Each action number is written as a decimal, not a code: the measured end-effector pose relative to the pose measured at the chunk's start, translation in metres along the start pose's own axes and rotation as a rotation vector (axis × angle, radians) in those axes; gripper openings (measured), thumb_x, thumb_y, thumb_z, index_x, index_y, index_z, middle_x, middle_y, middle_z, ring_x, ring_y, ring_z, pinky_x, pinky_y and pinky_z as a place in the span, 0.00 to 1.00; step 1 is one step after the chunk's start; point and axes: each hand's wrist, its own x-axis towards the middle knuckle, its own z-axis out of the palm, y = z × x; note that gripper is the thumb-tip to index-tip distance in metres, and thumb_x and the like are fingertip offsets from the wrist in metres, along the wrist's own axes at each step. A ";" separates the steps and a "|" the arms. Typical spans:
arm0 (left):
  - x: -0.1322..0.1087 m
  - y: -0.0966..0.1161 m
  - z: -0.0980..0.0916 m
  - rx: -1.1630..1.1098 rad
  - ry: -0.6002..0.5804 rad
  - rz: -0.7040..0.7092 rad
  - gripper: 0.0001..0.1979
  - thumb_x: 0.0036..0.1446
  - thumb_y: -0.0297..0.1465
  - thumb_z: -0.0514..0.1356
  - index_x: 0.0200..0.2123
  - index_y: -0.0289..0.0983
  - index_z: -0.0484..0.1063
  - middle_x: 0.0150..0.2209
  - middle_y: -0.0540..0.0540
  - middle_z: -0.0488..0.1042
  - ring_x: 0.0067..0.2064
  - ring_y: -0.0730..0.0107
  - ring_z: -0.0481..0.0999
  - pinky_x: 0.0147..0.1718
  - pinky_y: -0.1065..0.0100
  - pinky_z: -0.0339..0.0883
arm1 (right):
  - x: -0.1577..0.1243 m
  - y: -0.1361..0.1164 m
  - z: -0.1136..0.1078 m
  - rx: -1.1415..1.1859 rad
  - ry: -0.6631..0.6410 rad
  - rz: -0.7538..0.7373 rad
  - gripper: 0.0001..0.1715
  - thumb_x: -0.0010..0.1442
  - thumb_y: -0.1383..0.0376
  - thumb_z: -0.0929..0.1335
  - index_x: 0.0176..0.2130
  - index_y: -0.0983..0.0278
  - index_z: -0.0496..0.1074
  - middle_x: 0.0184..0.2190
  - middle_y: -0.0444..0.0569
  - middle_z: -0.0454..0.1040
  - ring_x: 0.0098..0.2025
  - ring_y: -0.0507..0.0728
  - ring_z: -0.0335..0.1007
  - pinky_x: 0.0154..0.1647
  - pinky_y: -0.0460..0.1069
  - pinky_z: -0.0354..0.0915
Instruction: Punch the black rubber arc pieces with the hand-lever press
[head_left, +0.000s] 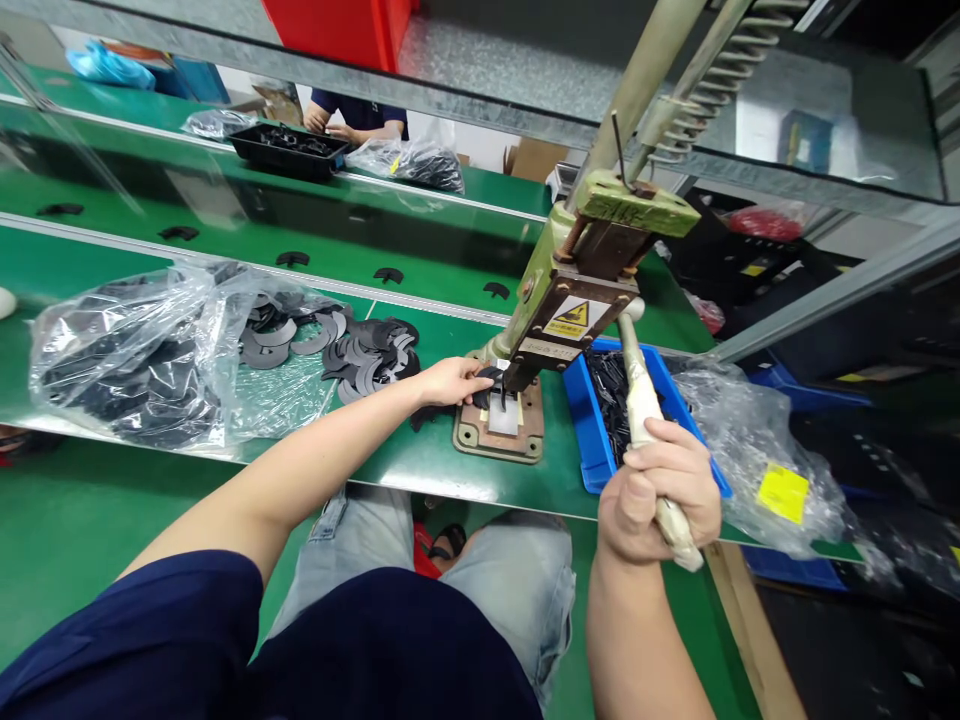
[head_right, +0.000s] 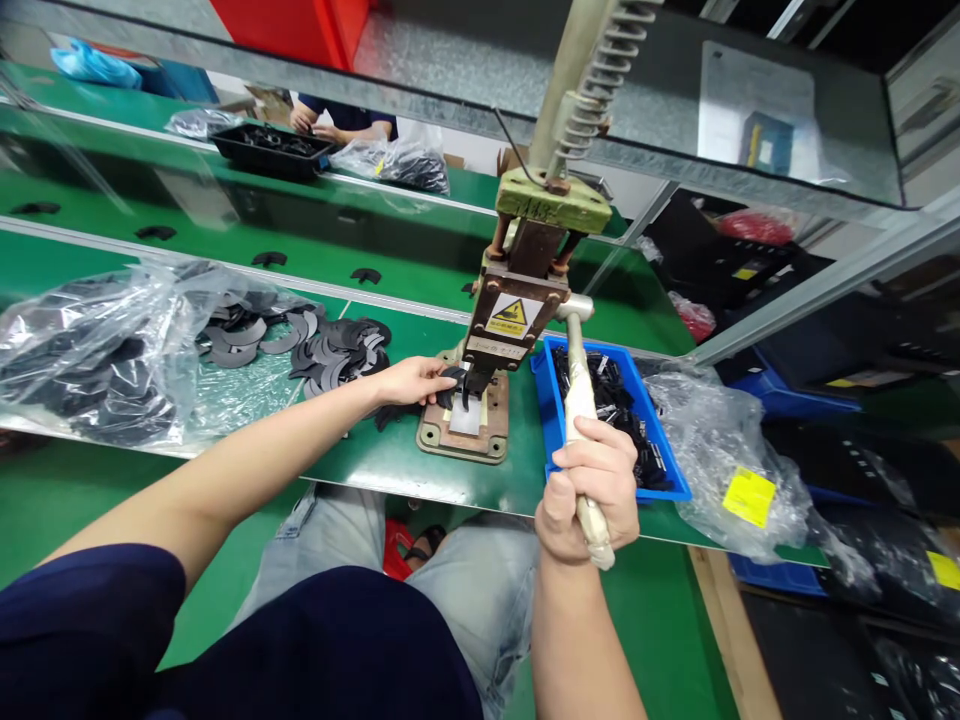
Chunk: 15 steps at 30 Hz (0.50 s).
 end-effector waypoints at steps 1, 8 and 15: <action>-0.001 0.002 0.000 -0.010 0.001 -0.015 0.18 0.63 0.46 0.70 0.39 0.36 0.77 0.25 0.51 0.76 0.25 0.72 0.76 0.22 0.74 0.65 | 0.000 0.000 0.000 0.001 0.004 0.004 0.15 0.63 0.60 0.72 0.28 0.60 0.66 0.26 0.42 0.72 0.38 0.60 0.78 0.50 0.65 0.74; -0.001 0.013 0.003 -0.119 -0.009 -0.202 0.17 0.65 0.42 0.71 0.35 0.36 0.72 0.19 0.54 0.71 0.18 0.76 0.70 0.19 0.75 0.65 | -0.002 0.000 0.003 0.001 0.045 0.012 0.17 0.63 0.59 0.72 0.27 0.60 0.65 0.25 0.43 0.70 0.35 0.59 0.76 0.49 0.65 0.74; 0.006 0.027 0.005 -0.263 -0.029 -0.361 0.15 0.64 0.36 0.73 0.35 0.35 0.72 0.19 0.54 0.72 0.19 0.76 0.73 0.21 0.76 0.69 | 0.002 0.000 0.011 -0.040 0.092 -0.018 0.18 0.63 0.58 0.70 0.27 0.59 0.62 0.23 0.42 0.66 0.31 0.58 0.72 0.45 0.64 0.73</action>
